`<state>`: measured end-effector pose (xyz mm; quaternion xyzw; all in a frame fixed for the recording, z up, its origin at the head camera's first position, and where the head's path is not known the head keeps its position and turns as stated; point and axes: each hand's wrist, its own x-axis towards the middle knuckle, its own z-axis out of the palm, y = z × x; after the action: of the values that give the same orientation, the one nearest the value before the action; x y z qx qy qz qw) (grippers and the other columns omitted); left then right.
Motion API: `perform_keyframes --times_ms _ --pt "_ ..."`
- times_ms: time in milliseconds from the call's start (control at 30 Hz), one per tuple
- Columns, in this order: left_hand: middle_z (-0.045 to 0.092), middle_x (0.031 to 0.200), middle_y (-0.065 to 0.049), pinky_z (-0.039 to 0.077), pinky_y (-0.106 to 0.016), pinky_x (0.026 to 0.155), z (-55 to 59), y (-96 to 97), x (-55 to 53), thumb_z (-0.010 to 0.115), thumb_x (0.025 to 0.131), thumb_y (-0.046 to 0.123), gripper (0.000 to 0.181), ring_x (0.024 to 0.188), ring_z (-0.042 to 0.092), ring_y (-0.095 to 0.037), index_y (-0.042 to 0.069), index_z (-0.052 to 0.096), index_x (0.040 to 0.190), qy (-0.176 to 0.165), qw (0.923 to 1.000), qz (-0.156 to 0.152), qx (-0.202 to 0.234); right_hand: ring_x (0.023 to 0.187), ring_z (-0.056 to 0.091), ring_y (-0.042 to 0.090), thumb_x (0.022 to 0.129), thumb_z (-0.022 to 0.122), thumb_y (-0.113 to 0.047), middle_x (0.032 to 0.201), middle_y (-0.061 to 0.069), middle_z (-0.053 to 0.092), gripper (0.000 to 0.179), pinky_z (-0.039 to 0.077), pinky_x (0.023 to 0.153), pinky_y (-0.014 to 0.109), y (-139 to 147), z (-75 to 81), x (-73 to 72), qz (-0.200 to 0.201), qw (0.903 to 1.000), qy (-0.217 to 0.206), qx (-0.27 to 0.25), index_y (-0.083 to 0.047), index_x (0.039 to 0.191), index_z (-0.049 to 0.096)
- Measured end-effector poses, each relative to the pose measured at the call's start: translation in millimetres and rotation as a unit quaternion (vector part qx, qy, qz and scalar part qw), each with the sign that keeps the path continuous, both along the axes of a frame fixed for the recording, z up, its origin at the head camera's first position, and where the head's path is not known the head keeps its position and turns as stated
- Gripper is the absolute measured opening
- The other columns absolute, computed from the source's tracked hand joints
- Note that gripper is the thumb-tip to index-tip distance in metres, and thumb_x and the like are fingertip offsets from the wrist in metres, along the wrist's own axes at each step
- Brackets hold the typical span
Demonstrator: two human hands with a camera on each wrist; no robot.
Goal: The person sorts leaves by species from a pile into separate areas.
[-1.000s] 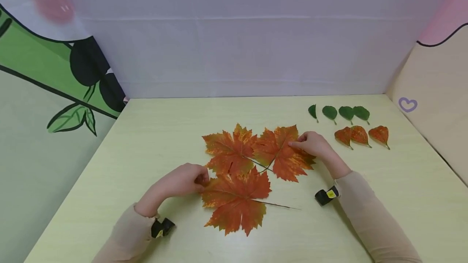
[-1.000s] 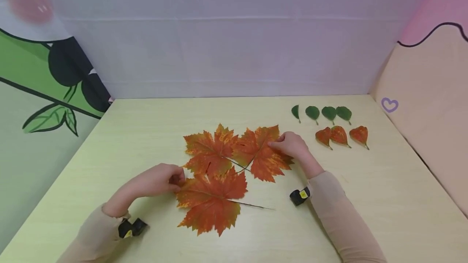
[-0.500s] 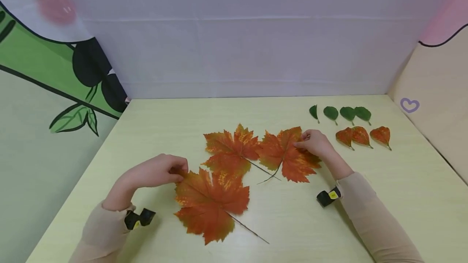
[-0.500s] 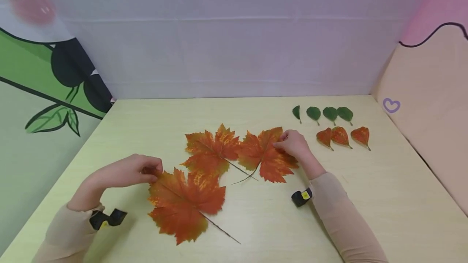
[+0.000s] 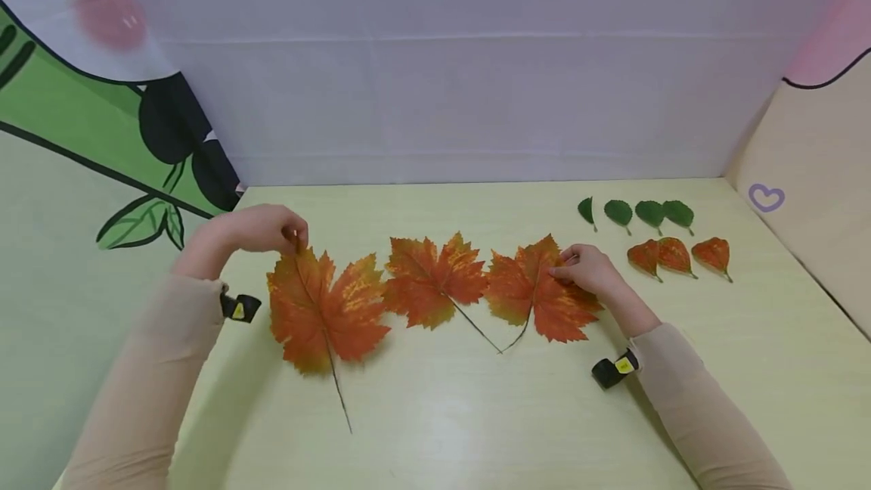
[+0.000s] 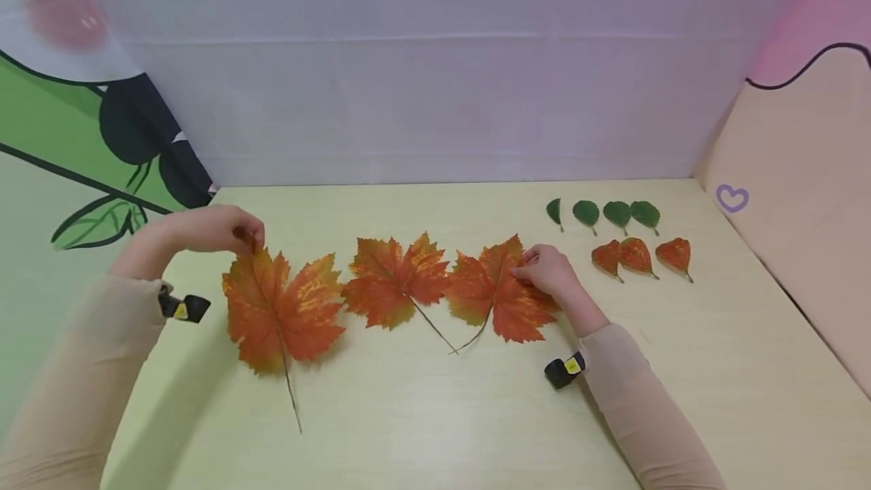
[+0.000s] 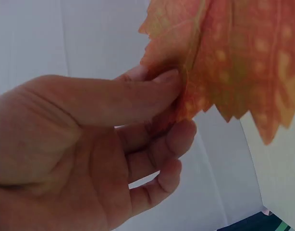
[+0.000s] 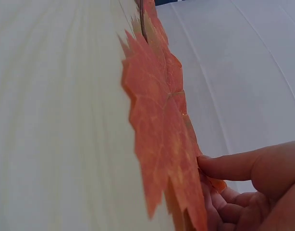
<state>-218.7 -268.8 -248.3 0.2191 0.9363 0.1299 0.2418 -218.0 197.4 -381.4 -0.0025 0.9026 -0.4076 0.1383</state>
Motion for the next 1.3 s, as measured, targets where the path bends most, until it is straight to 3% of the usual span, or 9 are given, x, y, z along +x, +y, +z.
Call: perform_keyframes --times_ms 133,267,433,567,733,833,967,1133,1300 --pt "0.063 0.091 -0.011 0.041 -0.053 0.081 -0.1 4.4 -36.5 0.055 0.082 -0.005 0.016 0.078 0.054 -0.023 0.003 0.066 0.089 0.04 0.9954 0.029 -0.082 0.075 0.055 0.018 0.085 0.063 -0.02 0.088 0.012 0.058 0.039 0.042 0.065 0.024 3 -1.5 -0.2 -0.004 1.0 0.003 0.006 0.007 0.109 0.05" --pt "0.062 0.096 -0.017 0.043 -0.05 0.081 -11.4 7.5 -62.7 0.049 0.082 -0.007 0.022 0.082 0.052 -0.028 0.002 0.067 0.094 0.084 0.9873 0.078 -0.11 0.075 0.055 0.018 0.085 0.063 -0.02 0.088 0.012 0.058 0.039 0.042 0.065 0.025 2 -0.6 0.3 -0.001 1.0 0.006 0.005 0.007 0.11 0.05" --pt "0.06 0.101 -0.022 0.044 -0.041 0.073 -33.6 10.7 -87.2 0.039 0.08 -0.011 0.032 0.089 0.053 -0.034 -0.003 0.065 0.098 0.146 0.9796 0.112 -0.081 0.075 0.055 0.018 0.084 0.064 -0.02 0.088 0.012 0.058 0.039 0.042 0.065 0.025 0 -1.0 0.1 -0.004 1.0 0.007 0.003 0.007 0.109 0.05" --pt "0.06 0.108 -0.023 0.044 -0.044 0.081 -54.8 10.1 -103.6 0.037 0.083 -0.011 0.035 0.102 0.051 -0.039 -0.002 0.067 0.099 0.17 0.9716 0.161 -0.033 0.075 0.053 0.019 0.084 0.065 -0.02 0.087 0.012 0.057 0.038 0.041 0.065 0.026 0 -2.3 1.4 -0.004 0.9999 0.008 0.009 0.006 0.108 0.05" --pt "0.062 0.105 -0.022 0.04 -0.05 0.091 -80.0 8.5 -120.3 0.039 0.085 -0.008 0.033 0.104 0.051 -0.04 0.0 0.069 0.096 0.22 0.9506 0.218 0.019 0.077 0.053 0.02 0.084 0.064 -0.02 0.088 0.012 0.056 0.037 0.041 0.067 0.027 0 -3.5 1.4 -0.004 0.9999 0.011 0.01 0.005 0.108 0.051" --pt "0.063 0.099 -0.022 0.043 -0.048 0.086 -92.1 8.0 -126.5 0.041 0.085 -0.007 0.029 0.098 0.053 -0.039 -0.001 0.07 0.09 0.245 0.9377 0.241 0.054 0.078 0.053 0.02 0.084 0.064 -0.019 0.089 0.012 0.056 0.037 0.041 0.067 0.027 0 -3.0 1.2 -0.003 0.9998 0.015 0.009 0.006 0.108 0.051" --pt "0.061 0.1 -0.023 0.045 -0.046 0.083 -105.0 6.7 -130.8 0.043 0.087 -0.007 0.026 0.097 0.053 -0.038 -0.003 0.069 0.09 0.248 0.9283 0.265 0.081 0.079 0.051 0.021 0.084 0.064 -0.02 0.09 0.012 0.056 0.036 0.041 0.068 0.028 -1 -3.7 1.7 -0.001 0.9999 0.014 0.01 0.005 0.107 0.051" --pt "0.058 0.109 -0.024 0.042 -0.047 0.089 -118.2 3.8 -138.4 0.04 0.087 -0.005 0.028 0.105 0.05 -0.039 -0.004 0.065 0.101 0.228 0.9299 0.273 0.094 0.081 0.05 0.022 0.084 0.064 -0.02 0.09 0.013 0.056 0.036 0.04 0.068 0.028 -2 -4.4 2.3 -0.003 0.9998 0.012 0.014 0.005 0.106 0.051" --pt "0.045 0.128 -0.027 0.036 -0.049 0.096 -122.8 3.8 -144.1 0.042 0.087 -0.002 0.038 0.118 0.041 -0.042 -0.006 0.05 0.125 0.215 0.9408 0.247 0.087 0.08 0.051 0.022 0.084 0.064 -0.019 0.09 0.012 0.055 0.036 0.041 0.067 0.027 -1 -3.2 1.0 -0.002 0.9997 0.02 0.016 0.005 0.106 0.052"
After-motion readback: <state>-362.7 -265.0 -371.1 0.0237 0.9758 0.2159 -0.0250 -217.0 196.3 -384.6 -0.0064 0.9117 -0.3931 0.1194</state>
